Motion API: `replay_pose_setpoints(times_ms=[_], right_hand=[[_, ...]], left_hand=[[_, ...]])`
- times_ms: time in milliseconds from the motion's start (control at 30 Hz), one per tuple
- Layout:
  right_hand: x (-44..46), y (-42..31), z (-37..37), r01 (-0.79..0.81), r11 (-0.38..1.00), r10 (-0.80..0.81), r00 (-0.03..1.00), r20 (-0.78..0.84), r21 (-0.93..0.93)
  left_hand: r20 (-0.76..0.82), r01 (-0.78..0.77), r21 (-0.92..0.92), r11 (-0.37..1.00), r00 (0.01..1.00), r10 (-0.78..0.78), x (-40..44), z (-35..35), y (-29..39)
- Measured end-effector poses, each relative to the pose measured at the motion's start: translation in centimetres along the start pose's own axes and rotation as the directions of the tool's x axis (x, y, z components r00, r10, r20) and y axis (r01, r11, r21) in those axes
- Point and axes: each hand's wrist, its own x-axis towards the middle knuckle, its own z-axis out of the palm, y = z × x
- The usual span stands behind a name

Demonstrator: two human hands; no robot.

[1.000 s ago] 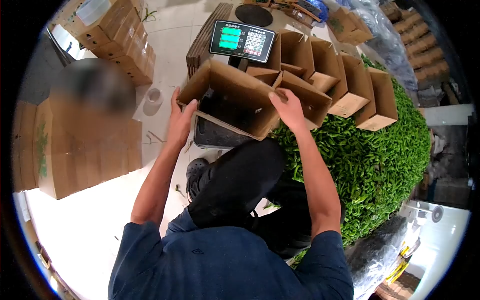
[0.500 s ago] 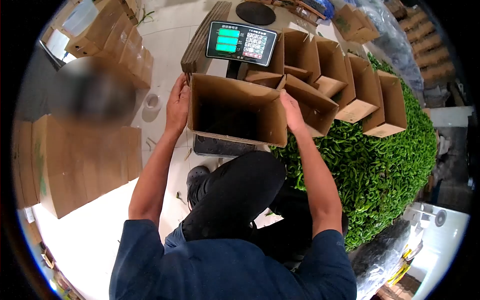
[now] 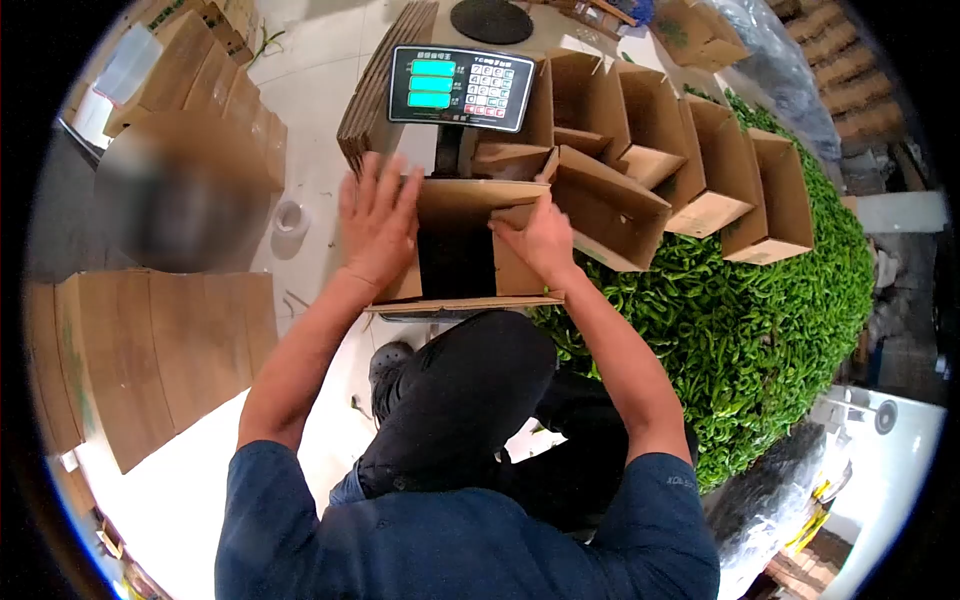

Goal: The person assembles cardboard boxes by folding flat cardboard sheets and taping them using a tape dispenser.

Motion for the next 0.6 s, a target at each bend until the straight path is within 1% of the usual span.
replay_pose_setpoints(times_ms=[33, 100, 133, 233, 300, 333, 367, 400, 433, 467, 500, 533, 567, 600], right_hand=[[-0.1, -0.2, -0.5, -0.063, 0.994, 0.056, 0.995, 0.081, 0.09], [0.0, 1.2, -1.2, -0.027, 0.98, -0.01, 0.983, 0.182, 0.198], [-0.1, 1.7, -1.8, -0.011, 0.967, -0.051, 0.971, 0.235, 0.254], [-1.1, 2.6, -4.9, 0.142, 0.977, -0.177, 0.956, 0.236, 0.159], [-2.5, 1.4, -7.9, 0.041, 0.9, -0.156, 0.96, 0.234, 0.434], [-3.8, -1.2, -9.2, 0.119, 0.93, -0.186, 0.968, 0.167, 0.347], [-4.9, -2.0, -8.5, 0.182, 0.957, -0.221, 0.962, 0.158, 0.227], [-5.8, -2.9, -7.7, 0.244, 0.965, -0.257, 0.954, 0.152, 0.1], [-6.5, -3.9, -6.9, 0.307, 0.951, -0.299, 0.942, 0.153, -0.03], [-7.2, -2.7, -4.1, 0.356, 0.914, -0.349, 0.934, 0.071, -0.195], [-6.9, -2.3, -2.9, 0.381, 0.883, -0.398, 0.917, -0.008, -0.273], [-6.4, -2.3, -2.1, 0.397, 0.849, -0.45, 0.889, -0.083, -0.349], [-5.8, -2.3, -1.4, 0.404, 0.812, -0.503, 0.851, -0.152, -0.421], [-5.0, -2.5, -1.0, 0.365, 0.848, -0.448, 0.881, -0.153, -0.384]], left_hand=[[-0.003, -0.054, -0.002, 0.999, 0.999, 0.054, 0.1, 0.2, 0.0], [0.007, -0.15, -0.003, 0.989, 0.989, 0.15, -0.6, 0.3, -0.3], [-0.026, -0.195, -0.032, 0.98, 0.981, 0.195, -0.8, 0.1, -0.7], [0.105, -0.352, -0.145, 0.924, 0.924, 0.369, -2.1, -0.7, -2.6], [0.187, -0.303, -0.315, 0.899, 0.909, 0.372, -2.3, -1.3, -3.2], [0.227, -0.267, -0.397, 0.878, 0.898, 0.376, -2.3, -1.7, -3.3], [0.267, -0.227, -0.478, 0.849, 0.883, 0.386, -2.4, -2.2, -3.3], [0.357, -0.151, -0.531, 0.834, 0.853, 0.381, -1.3, -2.3, -3.7], [0.47, -0.062, -0.523, 0.85, 0.811, 0.348, -0.4, -2.7, -3.6], [0.574, 0.026, -0.501, 0.865, 0.758, 0.31, 0.8, -3.2, -2.9], [0.67, 0.112, -0.466, 0.878, 0.692, 0.267, 2.0, -4.0, -2.2], [0.753, 0.108, -0.396, 0.912, 0.606, 0.256, 3.1, -4.8, -1.5], [0.642, -0.095, -0.457, 0.884, 0.653, 0.402, 2.8, -3.5, -1.9], [0.521, -0.296, -0.486, 0.822, 0.657, 0.545, 1.9, -0.9, -2.1]])
